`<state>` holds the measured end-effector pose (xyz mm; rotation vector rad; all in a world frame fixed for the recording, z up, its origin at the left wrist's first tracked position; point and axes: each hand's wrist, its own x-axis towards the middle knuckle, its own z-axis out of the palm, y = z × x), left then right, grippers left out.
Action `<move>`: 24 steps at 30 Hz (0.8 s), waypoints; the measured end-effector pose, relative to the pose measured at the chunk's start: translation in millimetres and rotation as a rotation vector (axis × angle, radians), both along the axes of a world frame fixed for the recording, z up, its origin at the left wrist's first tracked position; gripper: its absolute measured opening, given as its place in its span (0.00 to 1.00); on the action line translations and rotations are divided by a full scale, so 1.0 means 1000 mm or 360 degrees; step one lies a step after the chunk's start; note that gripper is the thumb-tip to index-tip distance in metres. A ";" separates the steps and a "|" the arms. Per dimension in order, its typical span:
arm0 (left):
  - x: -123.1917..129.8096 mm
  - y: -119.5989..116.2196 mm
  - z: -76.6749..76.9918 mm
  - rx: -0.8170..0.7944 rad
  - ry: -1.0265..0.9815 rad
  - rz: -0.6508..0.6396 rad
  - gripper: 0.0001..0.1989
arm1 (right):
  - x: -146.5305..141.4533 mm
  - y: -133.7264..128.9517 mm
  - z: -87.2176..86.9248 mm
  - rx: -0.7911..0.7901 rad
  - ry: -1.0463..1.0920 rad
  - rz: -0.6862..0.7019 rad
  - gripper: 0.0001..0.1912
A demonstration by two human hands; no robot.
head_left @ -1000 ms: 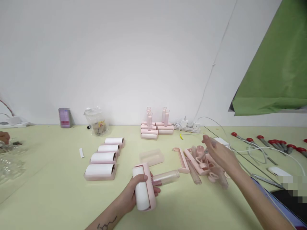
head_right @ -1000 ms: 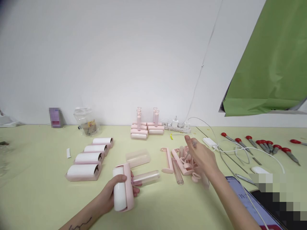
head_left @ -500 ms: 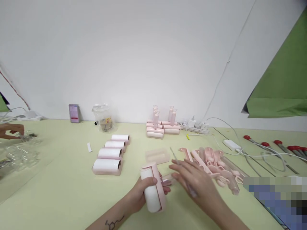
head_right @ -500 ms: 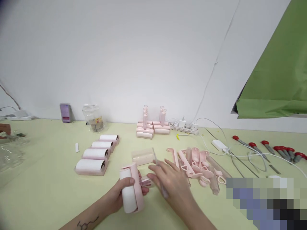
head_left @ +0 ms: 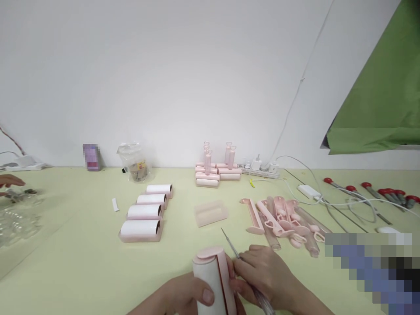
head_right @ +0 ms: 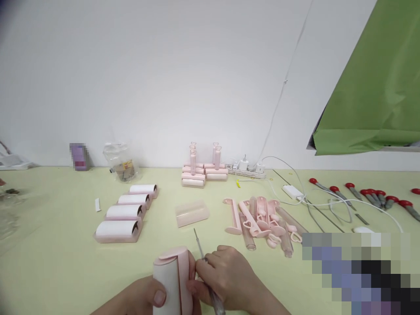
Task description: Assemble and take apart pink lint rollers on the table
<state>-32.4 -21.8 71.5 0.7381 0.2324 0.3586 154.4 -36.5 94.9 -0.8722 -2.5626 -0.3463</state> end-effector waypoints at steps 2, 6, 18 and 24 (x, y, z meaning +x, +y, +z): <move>-0.005 0.004 0.001 -0.0053 -0.0015 -0.0046 0.29 | 0.017 0.003 0.001 -0.0016 -0.0034 0.0004 0.17; -0.008 0.014 0.004 0.0061 -0.0201 0.0075 0.24 | 0.072 0.021 0.003 -0.0096 0.0442 -0.0627 0.14; 0.002 0.019 -0.011 -0.0228 0.0451 0.0944 0.11 | 0.107 0.082 0.001 -0.0302 0.0366 -0.1655 0.12; 0.007 0.016 -0.008 -0.0019 0.0458 0.1144 0.15 | 0.096 0.069 0.015 -0.0257 0.0493 -0.1596 0.16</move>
